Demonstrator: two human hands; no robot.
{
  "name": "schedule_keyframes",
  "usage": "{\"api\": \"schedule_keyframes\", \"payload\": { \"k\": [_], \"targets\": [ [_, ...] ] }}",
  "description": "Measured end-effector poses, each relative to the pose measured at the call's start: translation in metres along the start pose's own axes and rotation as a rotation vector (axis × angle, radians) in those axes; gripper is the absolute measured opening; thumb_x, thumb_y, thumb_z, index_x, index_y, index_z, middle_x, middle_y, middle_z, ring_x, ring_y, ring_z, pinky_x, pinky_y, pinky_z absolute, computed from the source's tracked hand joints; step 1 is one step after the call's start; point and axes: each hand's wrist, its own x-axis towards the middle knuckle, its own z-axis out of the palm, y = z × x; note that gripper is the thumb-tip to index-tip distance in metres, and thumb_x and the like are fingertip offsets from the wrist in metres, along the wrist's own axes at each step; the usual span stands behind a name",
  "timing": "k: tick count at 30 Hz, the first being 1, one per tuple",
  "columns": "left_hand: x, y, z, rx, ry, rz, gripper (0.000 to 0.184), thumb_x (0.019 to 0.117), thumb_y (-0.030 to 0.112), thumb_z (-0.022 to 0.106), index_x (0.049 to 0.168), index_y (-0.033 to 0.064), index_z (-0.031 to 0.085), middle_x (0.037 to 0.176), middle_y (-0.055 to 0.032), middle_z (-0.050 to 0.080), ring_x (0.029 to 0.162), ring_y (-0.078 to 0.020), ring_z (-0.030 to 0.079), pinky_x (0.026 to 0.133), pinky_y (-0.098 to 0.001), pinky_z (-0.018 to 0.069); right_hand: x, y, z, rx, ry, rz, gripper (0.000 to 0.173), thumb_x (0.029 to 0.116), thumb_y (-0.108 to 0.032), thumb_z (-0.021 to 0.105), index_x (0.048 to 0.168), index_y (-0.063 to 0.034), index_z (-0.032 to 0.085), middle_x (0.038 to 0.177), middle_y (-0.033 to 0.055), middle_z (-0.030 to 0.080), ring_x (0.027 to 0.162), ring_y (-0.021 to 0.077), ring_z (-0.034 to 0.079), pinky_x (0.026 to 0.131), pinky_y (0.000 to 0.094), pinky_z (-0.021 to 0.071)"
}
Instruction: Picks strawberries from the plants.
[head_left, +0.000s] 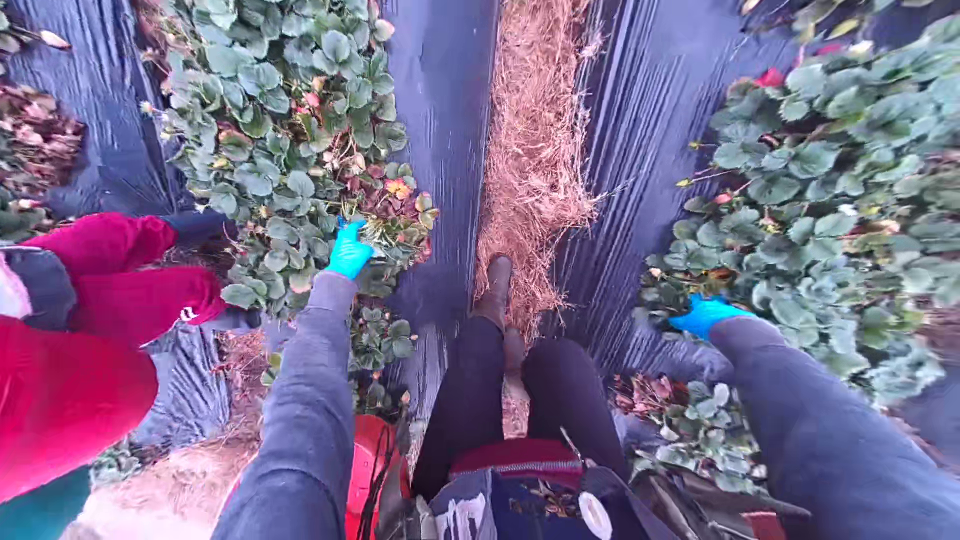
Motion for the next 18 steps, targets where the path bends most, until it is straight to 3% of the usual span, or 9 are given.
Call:
{"api": "schedule_keyframes", "payload": {
  "k": [1,3,5,9,11,13,14,16,18],
  "targets": [
    [0.006,0.003,-0.002,-0.044,0.002,0.014,0.081,0.0761,0.003,0.075,0.152,0.0154,0.048,0.158,-0.0241,0.039,0.142,-0.0387,0.046,0.111,-0.0584,0.0448,-0.011,-0.036,-0.045,-0.076,-0.232,0.084,0.066,0.1026,-0.042,0.06,0.144,0.0084,0.05,0.15,0.0351,0.046,0.142,0.0494,0.045,0.113,0.0656,0.0365],
    [0.008,-0.001,0.002,-0.075,0.002,0.032,0.083,0.0748,0.004,0.076,0.152,0.0115,0.046,0.158,-0.0262,0.038,0.144,-0.0391,0.043,0.114,-0.0568,0.0426,-0.001,-0.077,-0.08,-0.139,-0.378,0.035,0.057,0.1062,-0.042,0.053,0.133,0.0076,0.061,0.141,0.0314,0.057,0.137,0.0456,0.052,0.111,0.0652,0.0393],
    [0.009,-0.003,0.003,-0.075,0.0,0.046,0.081,0.0731,0.005,0.078,0.149,0.0138,0.05,0.159,-0.0259,0.037,0.146,-0.0397,0.041,0.114,-0.0569,0.0429,0.027,-0.114,-0.103,-0.128,-0.296,-0.081,0.055,0.1051,-0.045,0.054,0.122,0.0055,0.068,0.127,0.0324,0.065,0.125,0.0491,0.06,0.102,0.0713,0.0429],
    [0.009,0.001,-0.001,-0.029,-0.042,0.035,0.079,0.0733,0.009,0.079,0.147,0.0149,0.051,0.153,-0.027,0.044,0.142,-0.0432,0.044,0.11,-0.0618,0.0443,0.067,-0.24,-0.222,-0.148,-0.145,-0.284,0.049,0.1055,-0.042,0.051,0.121,0.0003,0.069,0.122,0.029,0.068,0.119,0.047,0.063,0.098,0.0713,0.0449],
    [0.014,0.006,-0.006,-0.028,-0.06,0.015,0.079,0.0736,0.009,0.08,0.147,0.0149,0.051,0.15,-0.0269,0.048,0.141,-0.0446,0.045,0.109,-0.0637,0.0447,0.087,-0.319,-0.304,0.074,-0.005,-0.389,0.043,0.106,-0.036,0.051,0.122,0.0007,0.068,0.119,0.0283,0.068,0.116,0.0454,0.064,0.098,0.0692,0.0443],
    [0.015,0.008,-0.006,-0.033,-0.078,-0.018,0.078,0.0733,0.009,0.08,0.146,0.0149,0.052,0.147,-0.0264,0.051,0.139,-0.0457,0.047,0.107,-0.0651,0.0457,0.091,-0.409,-0.374,0.387,0.261,-0.479,0.039,0.1051,-0.033,0.051,0.127,-0.0052,0.069,0.124,0.023,0.069,0.118,0.0414,0.064,0.1,0.067,0.0467],
    [0.016,0.008,-0.006,-0.03,-0.085,-0.035,0.078,0.0731,0.009,0.08,0.146,0.0153,0.052,0.146,-0.0261,0.052,0.138,-0.0463,0.048,0.105,-0.0661,0.0469,0.083,-0.461,-0.402,0.49,0.417,-0.524,0.042,0.1047,-0.037,0.051,0.136,-0.0123,0.066,0.133,0.0164,0.067,0.125,0.0361,0.063,0.103,0.0635,0.0472],
    [0.021,0.009,-0.01,-0.024,-0.095,-0.065,0.078,0.0724,0.009,0.08,0.145,0.0157,0.052,0.143,-0.0255,0.055,0.136,-0.0468,0.05,0.103,-0.0671,0.0476,0.06,-0.563,-0.431,0.48,0.678,-0.748,0.056,0.1022,-0.045,0.055,0.153,-0.0205,0.052,0.157,0.0061,0.05,0.143,0.0263,0.05,0.114,0.0544,0.0431],
    [0.025,0.015,-0.007,-0.023,-0.153,-0.109,0.078,0.0734,0.01,0.08,0.145,0.0149,0.051,0.143,-0.0251,0.055,0.136,-0.0474,0.049,0.103,-0.0681,0.0459,0.044,-0.629,-0.407,0.157,0.683,-1.071,0.067,0.0989,-0.053,0.057,0.158,-0.0225,0.045,0.17,0.0073,0.03,0.157,0.0291,0.025,0.125,0.0616,0.0173]
  ]
}}
